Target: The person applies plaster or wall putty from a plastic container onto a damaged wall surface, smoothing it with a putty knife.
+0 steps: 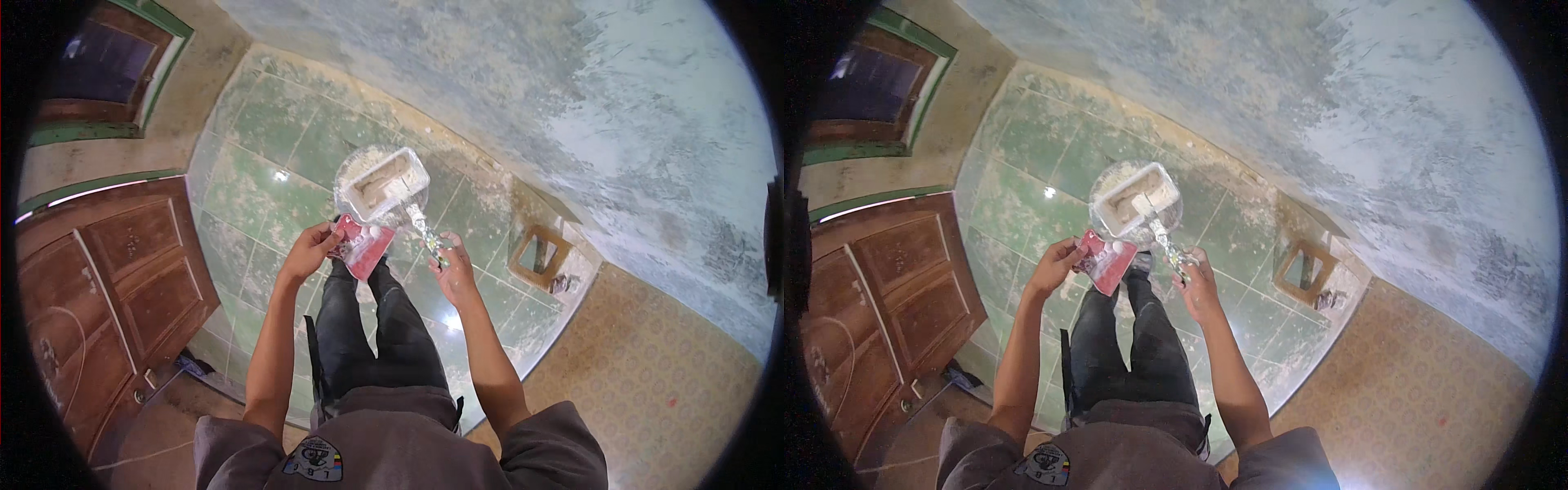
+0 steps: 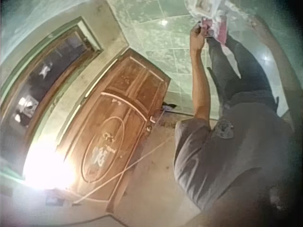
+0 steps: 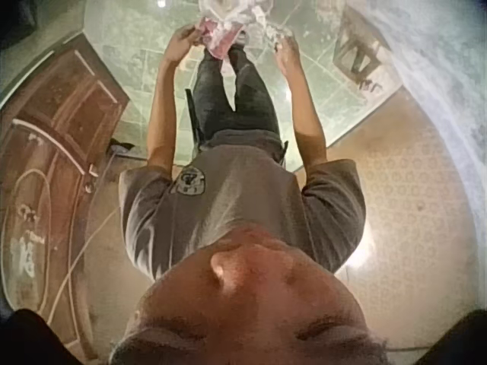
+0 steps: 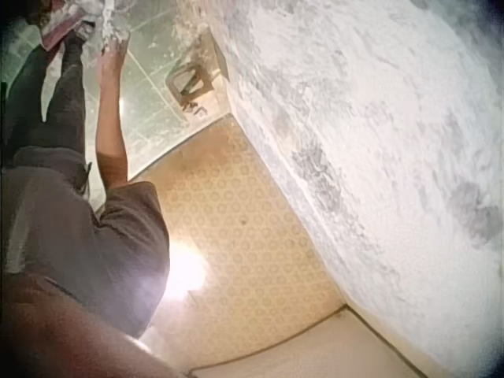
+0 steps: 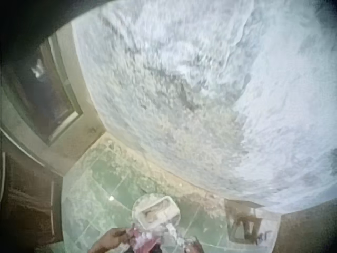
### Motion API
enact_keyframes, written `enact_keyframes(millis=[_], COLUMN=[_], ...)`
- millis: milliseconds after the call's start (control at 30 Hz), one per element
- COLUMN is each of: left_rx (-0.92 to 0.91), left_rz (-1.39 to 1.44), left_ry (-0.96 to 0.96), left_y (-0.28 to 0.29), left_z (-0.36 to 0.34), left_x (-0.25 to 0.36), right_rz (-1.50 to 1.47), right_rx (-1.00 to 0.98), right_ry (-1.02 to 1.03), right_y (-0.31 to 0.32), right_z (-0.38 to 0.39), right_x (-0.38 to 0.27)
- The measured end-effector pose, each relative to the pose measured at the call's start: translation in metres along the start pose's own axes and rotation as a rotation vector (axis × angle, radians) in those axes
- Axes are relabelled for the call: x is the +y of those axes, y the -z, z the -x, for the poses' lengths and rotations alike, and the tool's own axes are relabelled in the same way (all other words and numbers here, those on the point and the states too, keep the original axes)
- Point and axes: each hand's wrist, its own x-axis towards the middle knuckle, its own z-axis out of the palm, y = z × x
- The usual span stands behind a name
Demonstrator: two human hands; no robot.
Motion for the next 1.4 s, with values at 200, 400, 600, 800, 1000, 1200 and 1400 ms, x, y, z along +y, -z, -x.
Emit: enact_keyframes(millis=[200,400,600,800,1000,1200,1400], left_rx=[0.231,0.297,0.292,0.26,0.25,0.199,0.255], left_rz=[0.18,0.219,0.26,0.25,0.277,0.261,0.22], left_ry=[-0.066,-0.196,-0.327,-0.413,-0.445,-0.511,-0.554], left_y=[-0.021,-0.047,-0.083,-0.097,-0.102,-0.111,-0.11], left_z=[0.063,0.114,0.157,0.177,0.186,0.192,0.183], left_x=[0.062,0.102,0.144,0.16,0.173,0.199,0.204], right_rz=[0.014,0.292,0.786,0.684,0.743,0.7,0.372], right_rx=[-0.038,-0.141,-0.254,-0.295,-0.328,-0.246,-0.222], right_ry=[0.157,0.314,0.449,0.567,0.617,0.629,0.616], right_y=[-0.021,-0.037,-0.059,-0.072,-0.075,-0.037,-0.044], right_z=[0.045,0.086,0.136,0.146,0.139,0.124,0.135], right_x=[-0.034,-0.072,-0.103,-0.11,-0.122,-0.112,-0.122])
